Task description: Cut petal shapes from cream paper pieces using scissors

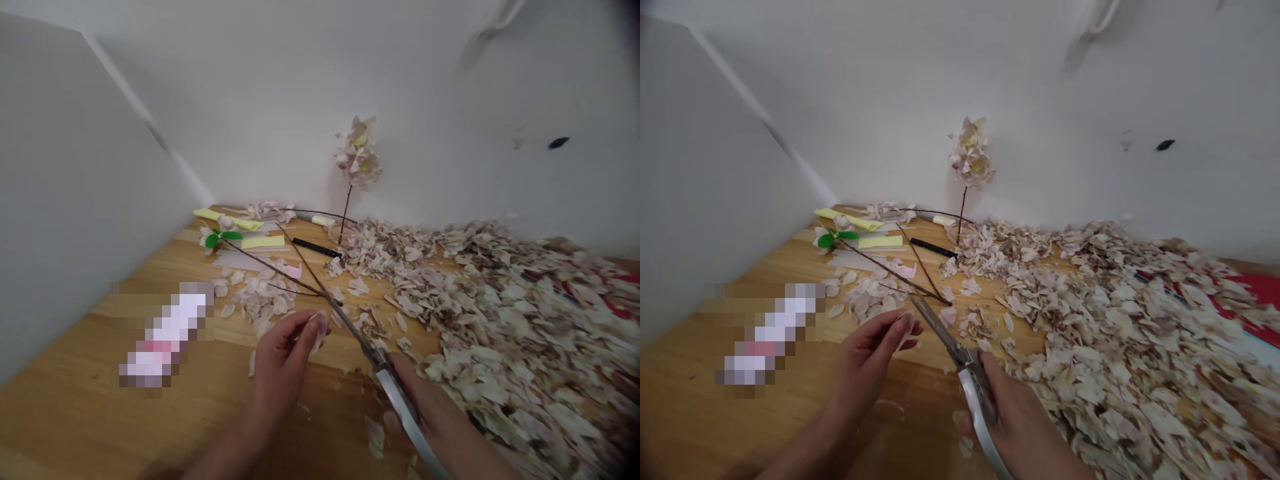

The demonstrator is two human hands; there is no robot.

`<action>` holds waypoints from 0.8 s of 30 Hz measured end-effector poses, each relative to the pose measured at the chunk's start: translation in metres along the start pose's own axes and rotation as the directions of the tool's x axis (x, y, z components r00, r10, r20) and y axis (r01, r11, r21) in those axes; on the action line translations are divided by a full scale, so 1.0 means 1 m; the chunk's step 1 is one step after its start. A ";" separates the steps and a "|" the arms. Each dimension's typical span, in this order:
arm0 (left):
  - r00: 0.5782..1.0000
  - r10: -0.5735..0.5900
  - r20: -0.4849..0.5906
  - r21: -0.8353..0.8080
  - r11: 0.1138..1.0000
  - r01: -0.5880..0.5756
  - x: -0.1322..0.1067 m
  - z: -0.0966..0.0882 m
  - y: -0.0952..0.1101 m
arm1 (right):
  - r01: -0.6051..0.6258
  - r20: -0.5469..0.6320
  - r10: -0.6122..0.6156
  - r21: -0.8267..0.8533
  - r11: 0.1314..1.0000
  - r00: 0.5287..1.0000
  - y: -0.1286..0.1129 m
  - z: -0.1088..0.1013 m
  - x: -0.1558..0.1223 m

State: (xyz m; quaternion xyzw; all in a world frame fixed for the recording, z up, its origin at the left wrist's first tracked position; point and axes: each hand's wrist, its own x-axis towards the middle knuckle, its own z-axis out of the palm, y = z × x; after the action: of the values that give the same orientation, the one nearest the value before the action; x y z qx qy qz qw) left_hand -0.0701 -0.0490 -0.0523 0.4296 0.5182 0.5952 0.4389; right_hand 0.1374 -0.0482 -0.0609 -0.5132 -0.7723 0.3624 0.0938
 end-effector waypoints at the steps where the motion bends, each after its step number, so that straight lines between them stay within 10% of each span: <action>1: 1.000 0.018 0.004 0.016 1.000 -0.018 0.000 -0.001 0.000 | 0.010 0.011 -0.010 -0.017 1.000 1.000 -0.002 0.000 0.000; 12: 0.997 0.059 0.051 0.064 0.996 -0.062 0.003 -0.007 0.005 | 0.056 -0.110 -0.067 -0.097 0.994 0.992 0.000 0.000 -0.002; 24: 0.980 -0.149 0.133 -0.071 0.985 0.159 0.007 -0.009 0.018 | 0.036 -0.078 -0.040 -0.054 0.998 0.996 0.000 -0.001 -0.002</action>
State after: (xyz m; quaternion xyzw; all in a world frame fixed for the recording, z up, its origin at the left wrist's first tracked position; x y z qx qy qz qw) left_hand -0.0823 -0.0456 -0.0345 0.4069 0.4963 0.5513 0.5330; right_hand 0.1391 -0.0489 -0.0599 -0.5148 -0.7868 0.3195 0.1175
